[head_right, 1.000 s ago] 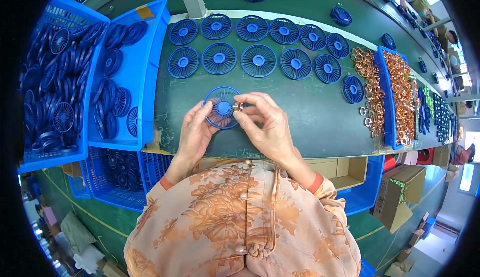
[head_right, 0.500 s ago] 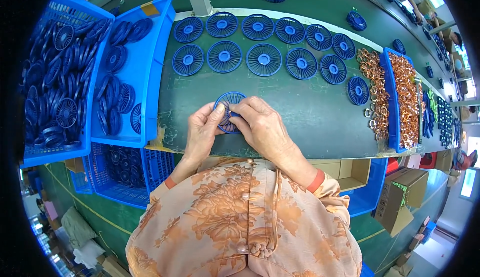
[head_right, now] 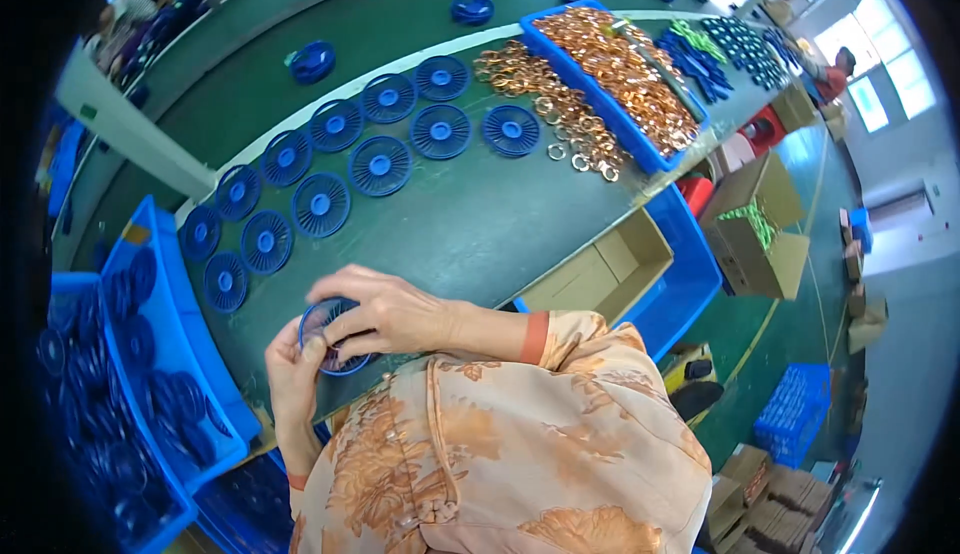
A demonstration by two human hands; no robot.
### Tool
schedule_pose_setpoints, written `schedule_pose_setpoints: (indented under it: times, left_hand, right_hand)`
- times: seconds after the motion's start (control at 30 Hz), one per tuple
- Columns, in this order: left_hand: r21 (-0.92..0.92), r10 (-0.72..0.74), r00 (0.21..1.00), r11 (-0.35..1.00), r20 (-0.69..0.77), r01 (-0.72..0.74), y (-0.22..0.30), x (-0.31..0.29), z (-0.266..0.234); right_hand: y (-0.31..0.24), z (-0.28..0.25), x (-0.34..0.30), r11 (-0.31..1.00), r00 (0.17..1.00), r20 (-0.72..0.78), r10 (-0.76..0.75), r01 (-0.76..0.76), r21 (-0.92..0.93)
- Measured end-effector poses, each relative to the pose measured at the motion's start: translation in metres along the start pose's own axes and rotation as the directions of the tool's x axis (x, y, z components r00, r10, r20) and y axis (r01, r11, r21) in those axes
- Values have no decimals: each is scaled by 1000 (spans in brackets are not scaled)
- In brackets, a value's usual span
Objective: The person moves a cardboard box off the workbench, then repeatedly assembles fan covers by fitting metal rings into plastic grilles and placing the assembled covers in rows on the table.
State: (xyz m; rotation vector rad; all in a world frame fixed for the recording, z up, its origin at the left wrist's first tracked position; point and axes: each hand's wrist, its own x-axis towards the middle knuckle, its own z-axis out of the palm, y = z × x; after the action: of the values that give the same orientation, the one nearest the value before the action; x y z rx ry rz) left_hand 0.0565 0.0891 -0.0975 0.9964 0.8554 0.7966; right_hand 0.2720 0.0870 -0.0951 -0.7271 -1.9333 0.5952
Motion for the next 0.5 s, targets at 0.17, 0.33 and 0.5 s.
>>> schedule_pose_setpoints:
  times: [0.17,0.33,0.5]
  left_hand:
    - [240,219,945,957,-242,-161,-2,3,9]
    - [935,713,691,316,-123,-160,-4,-8,-24]
    - [991,735,671,132,-103,7,-13,-24,-51]
  right_hand:
    - [10,-67,-30,874,871,-418,260,-396,-282]
    - [61,-153,-90,86,736,-667,112,-676,-732]
    - [82,-191,-135,-42,733,-641,229,-650,-759]
